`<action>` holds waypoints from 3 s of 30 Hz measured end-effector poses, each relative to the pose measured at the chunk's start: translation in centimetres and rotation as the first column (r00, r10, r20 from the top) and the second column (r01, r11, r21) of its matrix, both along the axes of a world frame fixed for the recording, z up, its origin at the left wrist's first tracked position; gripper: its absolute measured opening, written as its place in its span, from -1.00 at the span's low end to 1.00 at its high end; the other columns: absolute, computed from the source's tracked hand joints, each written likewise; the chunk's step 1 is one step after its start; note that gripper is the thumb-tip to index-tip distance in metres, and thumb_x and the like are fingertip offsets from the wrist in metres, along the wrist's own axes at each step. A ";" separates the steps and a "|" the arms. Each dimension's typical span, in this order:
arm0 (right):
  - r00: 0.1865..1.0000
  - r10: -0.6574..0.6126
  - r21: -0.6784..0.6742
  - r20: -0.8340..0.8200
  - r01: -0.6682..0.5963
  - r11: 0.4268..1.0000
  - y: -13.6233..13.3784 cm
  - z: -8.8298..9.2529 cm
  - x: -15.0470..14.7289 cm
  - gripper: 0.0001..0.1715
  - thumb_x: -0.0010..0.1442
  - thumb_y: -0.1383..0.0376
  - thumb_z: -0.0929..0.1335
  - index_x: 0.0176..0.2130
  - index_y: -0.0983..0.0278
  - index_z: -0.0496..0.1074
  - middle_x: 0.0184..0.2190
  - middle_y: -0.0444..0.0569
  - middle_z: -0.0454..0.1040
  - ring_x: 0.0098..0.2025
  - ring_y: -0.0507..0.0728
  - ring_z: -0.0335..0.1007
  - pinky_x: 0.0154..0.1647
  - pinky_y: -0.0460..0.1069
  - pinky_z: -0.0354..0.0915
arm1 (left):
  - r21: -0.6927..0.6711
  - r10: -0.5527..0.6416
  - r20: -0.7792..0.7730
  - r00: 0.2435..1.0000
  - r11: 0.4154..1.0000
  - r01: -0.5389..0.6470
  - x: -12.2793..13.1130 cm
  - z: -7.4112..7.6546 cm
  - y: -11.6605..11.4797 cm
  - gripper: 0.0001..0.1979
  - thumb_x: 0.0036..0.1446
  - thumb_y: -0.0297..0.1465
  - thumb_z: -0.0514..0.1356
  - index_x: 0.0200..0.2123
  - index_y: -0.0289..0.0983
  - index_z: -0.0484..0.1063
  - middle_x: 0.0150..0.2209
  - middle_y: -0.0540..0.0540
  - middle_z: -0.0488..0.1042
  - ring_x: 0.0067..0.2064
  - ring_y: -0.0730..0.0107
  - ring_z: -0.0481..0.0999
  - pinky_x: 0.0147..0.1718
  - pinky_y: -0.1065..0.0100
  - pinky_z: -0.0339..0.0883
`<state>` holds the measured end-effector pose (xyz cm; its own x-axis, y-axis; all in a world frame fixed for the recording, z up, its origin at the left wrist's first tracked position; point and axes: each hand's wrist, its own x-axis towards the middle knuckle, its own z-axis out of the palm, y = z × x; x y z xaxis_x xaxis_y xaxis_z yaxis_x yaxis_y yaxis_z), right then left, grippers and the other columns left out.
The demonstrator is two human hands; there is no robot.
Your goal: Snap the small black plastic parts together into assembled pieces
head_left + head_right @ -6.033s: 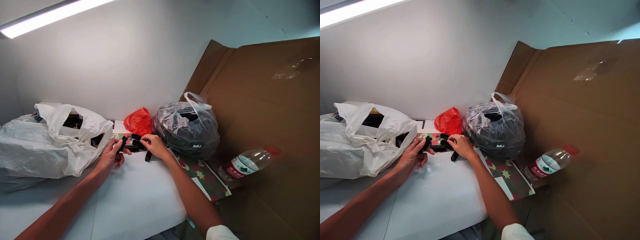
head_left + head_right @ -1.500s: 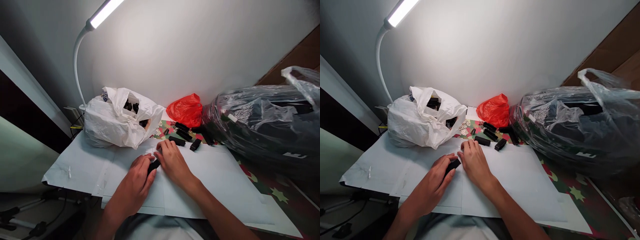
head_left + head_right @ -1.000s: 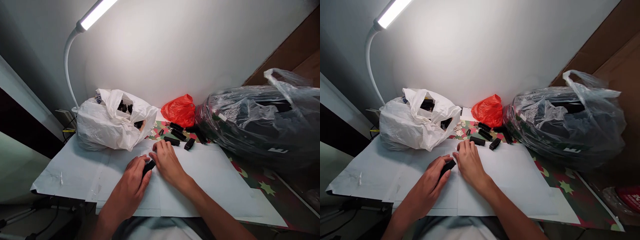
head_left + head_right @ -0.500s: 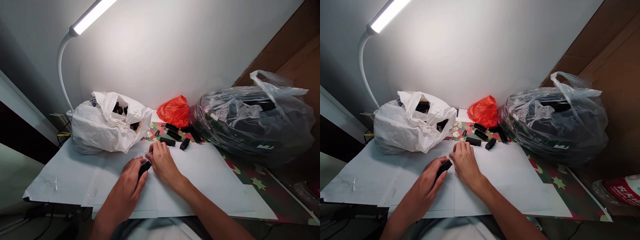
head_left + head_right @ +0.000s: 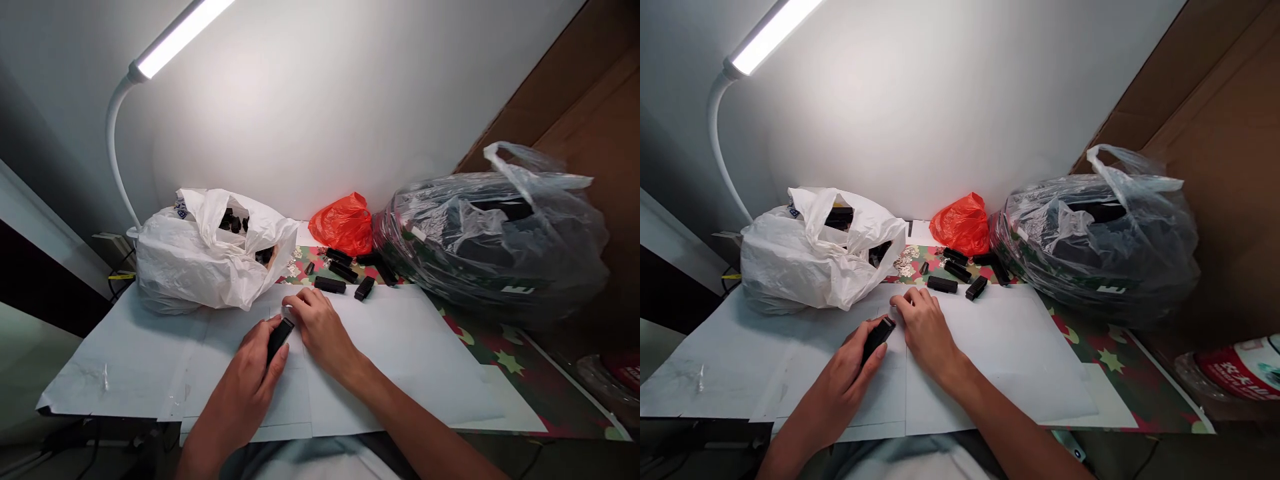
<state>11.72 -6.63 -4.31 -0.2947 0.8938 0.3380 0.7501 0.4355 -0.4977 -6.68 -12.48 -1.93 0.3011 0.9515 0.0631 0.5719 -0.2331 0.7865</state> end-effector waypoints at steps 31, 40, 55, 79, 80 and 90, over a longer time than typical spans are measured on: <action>0.763 -0.123 -0.101 -0.635 0.076 0.992 0.4 1.6 0.6 -0.80 0.29 0.19 0.42 -0.35 0.23 0.52 -0.46 -0.11 0.56 -0.46 0.07 0.46 -0.44 -0.05 0.35 | -0.141 0.047 0.141 0.989 0.990 -0.027 -0.7 0.4 0.4 -0.56 0.48 -0.06 0.03 0.29 -0.07 0.31 0.25 -0.14 0.52 0.27 0.12 0.50 0.22 0.17 0.38; 0.552 0.000 -0.112 -0.834 -0.170 0.979 -2.0 4.5 0.2 -0.79 0.30 0.17 0.50 -0.31 0.23 0.53 -0.31 -0.02 0.64 -0.20 0.17 0.62 -0.12 0.05 0.52 | -0.101 0.191 0.132 0.973 0.979 -0.178 -0.7 -0.2 0.0 -0.53 0.44 -0.05 0.08 0.29 -0.10 0.35 -0.02 -0.13 0.59 -0.04 0.14 0.60 -0.02 0.21 0.46; 0.582 0.062 -0.119 -0.811 -0.268 0.956 -2.9 2.2 -1.2 -0.88 0.31 0.27 0.49 -0.30 0.21 0.54 0.01 0.05 0.48 0.13 0.23 0.46 0.16 0.11 0.41 | -0.060 0.172 0.018 0.985 0.984 -0.171 -0.9 -1.3 -0.4 -0.49 0.44 -0.11 0.07 0.38 -0.04 0.32 -0.08 -0.13 0.56 -0.09 0.15 0.61 -0.09 0.22 0.49; 0.597 0.010 -0.173 -0.802 -0.248 0.953 -2.6 2.1 -1.5 -0.86 0.28 0.25 0.51 -0.33 0.21 0.55 -0.03 0.05 0.52 0.11 0.23 0.47 0.13 0.08 0.39 | -0.012 0.175 0.031 0.984 0.985 -0.175 -1.2 -2.2 -0.5 -0.48 0.46 -0.13 0.05 0.42 -0.02 0.27 0.18 -0.14 0.56 0.21 0.12 0.58 0.17 0.16 0.48; 0.598 0.010 -0.171 -0.801 -0.244 0.955 -2.6 2.2 -1.5 -0.86 0.27 0.25 0.51 -0.33 0.21 0.55 -0.03 0.05 0.52 0.11 0.23 0.47 0.12 0.08 0.40 | -0.003 0.175 0.029 0.984 0.985 -0.175 -1.2 -2.2 -0.5 -0.48 0.46 -0.13 0.06 0.42 -0.03 0.28 0.17 -0.15 0.56 0.21 0.12 0.58 0.17 0.16 0.49; 0.658 0.020 -0.065 -0.753 -0.104 0.992 -2.8 2.4 -1.8 -0.88 0.21 0.34 0.53 -0.37 0.19 0.58 -0.08 0.03 0.60 -0.01 0.22 0.54 0.09 0.12 0.43 | 0.014 0.158 0.003 0.987 0.987 -0.158 -1.1 -2.1 -0.3 -0.54 0.48 -0.16 0.03 0.37 -0.06 0.29 0.11 -0.18 0.57 0.17 0.08 0.59 0.12 0.08 0.51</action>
<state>9.87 -9.40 -1.93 -0.0345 0.9222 0.3851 0.0765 0.3866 -0.9191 -7.82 -12.78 -4.04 0.1468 0.9862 0.0772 0.6010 -0.1509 0.7848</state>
